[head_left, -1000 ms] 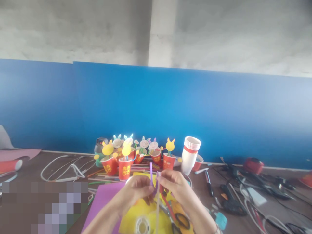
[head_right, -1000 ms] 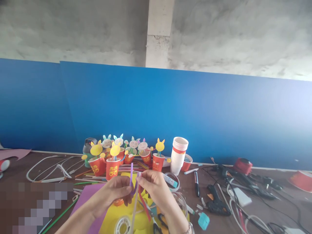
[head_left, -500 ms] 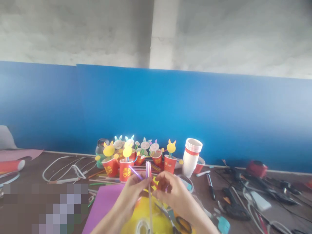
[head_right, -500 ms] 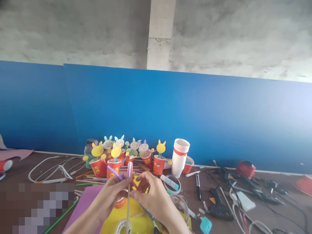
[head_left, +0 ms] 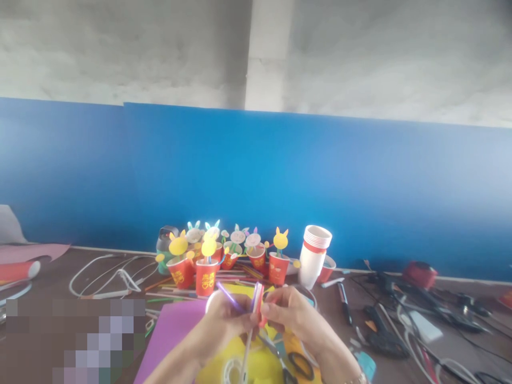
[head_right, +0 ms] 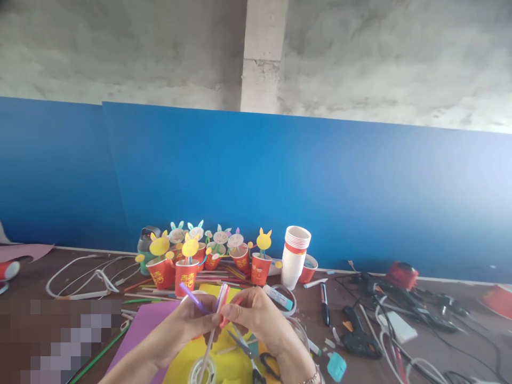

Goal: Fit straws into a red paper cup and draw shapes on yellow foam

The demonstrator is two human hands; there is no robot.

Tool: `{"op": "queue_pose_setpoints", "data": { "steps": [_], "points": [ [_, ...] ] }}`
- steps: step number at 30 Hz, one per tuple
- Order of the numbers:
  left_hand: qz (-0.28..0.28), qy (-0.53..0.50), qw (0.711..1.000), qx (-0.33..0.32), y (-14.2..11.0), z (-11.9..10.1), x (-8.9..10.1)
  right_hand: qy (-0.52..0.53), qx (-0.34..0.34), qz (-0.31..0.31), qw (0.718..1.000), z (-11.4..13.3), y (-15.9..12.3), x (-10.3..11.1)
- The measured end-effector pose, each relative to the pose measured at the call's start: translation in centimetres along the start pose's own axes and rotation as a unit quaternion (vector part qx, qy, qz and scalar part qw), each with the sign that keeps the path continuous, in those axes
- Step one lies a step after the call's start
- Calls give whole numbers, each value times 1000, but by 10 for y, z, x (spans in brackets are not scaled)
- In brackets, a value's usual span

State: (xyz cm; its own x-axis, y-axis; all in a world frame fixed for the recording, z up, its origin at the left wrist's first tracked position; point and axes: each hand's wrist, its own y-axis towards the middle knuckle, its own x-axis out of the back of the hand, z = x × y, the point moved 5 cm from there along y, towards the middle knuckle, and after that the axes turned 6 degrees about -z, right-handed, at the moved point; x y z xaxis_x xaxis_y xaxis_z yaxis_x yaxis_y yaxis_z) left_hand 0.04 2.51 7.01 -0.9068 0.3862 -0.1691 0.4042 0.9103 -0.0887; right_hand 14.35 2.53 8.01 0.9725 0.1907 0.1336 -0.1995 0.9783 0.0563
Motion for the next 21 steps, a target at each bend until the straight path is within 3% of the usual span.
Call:
{"op": "queue_pose_setpoints", "data": {
  "steps": [5, 9, 12, 21],
  "points": [
    [-34, -41, 999, -3, 6, 4, 4, 46, -18, -18, 999, 3, 2, 3],
    [-55, -83, 995, -15, 8, 5, 6, 56, -13, 10, 998, -1, 5, -1],
    [-59, -80, 995, -29, 6, 4, 7, 41, -19, -24, 999, -10, 9, 1],
    [-43, -130, 989, 63, 9, 14, 13, 11, -3, -5, 1000, -3, 6, 3]
  ]
}}
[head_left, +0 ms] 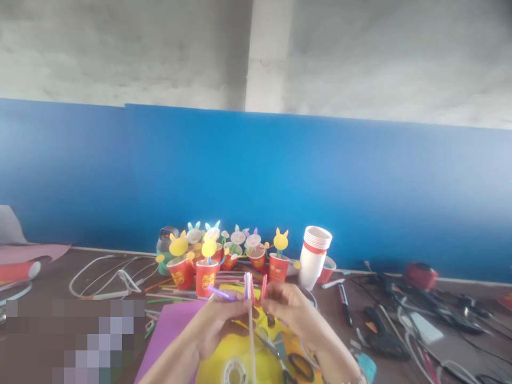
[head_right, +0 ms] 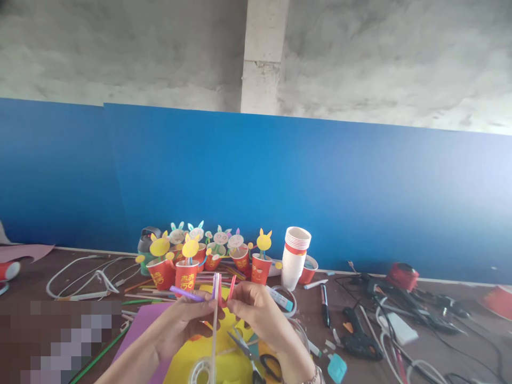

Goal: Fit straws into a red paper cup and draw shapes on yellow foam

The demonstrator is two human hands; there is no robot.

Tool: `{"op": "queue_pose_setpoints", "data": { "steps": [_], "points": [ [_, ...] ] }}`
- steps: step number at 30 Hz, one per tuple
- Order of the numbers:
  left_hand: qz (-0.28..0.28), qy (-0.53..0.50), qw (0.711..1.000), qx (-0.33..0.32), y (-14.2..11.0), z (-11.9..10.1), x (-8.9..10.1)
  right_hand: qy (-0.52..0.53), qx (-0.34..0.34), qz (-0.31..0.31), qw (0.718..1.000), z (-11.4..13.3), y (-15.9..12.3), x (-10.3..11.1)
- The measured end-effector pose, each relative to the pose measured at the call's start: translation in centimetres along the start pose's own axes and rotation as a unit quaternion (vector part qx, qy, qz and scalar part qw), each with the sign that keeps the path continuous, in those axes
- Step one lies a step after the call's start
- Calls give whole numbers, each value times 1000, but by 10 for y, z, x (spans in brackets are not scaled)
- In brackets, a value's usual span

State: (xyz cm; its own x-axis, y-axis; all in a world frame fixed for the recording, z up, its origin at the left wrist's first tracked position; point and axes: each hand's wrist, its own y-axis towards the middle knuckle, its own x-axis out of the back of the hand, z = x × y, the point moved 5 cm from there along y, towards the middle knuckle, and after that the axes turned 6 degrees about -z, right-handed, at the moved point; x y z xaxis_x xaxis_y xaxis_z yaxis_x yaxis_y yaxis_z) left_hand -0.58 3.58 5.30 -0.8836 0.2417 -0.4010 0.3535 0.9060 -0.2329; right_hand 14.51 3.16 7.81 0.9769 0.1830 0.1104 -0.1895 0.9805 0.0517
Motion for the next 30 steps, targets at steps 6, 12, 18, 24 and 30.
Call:
{"op": "queue_pose_setpoints", "data": {
  "steps": [6, 12, 18, 24, 30],
  "points": [
    [-1, 61, 998, -12, 1, 0, 0, 26, 14, 16, 999, 10, -3, -12],
    [66, 98, 993, -28, -3, -8, -8, 2, -13, -100, 995, 4, 2, -4],
    [56, 159, 986, -14, 2, -4, 2, 17, 4, -48, 999, 6, 0, -8],
    [63, 253, 965, -10, 4, -4, 9, 30, 30, 11, 999, -2, 4, -13],
    [100, 283, 953, -29, 3, -7, 6, 24, 9, 30, 999, -8, 3, -15]
  ]
}}
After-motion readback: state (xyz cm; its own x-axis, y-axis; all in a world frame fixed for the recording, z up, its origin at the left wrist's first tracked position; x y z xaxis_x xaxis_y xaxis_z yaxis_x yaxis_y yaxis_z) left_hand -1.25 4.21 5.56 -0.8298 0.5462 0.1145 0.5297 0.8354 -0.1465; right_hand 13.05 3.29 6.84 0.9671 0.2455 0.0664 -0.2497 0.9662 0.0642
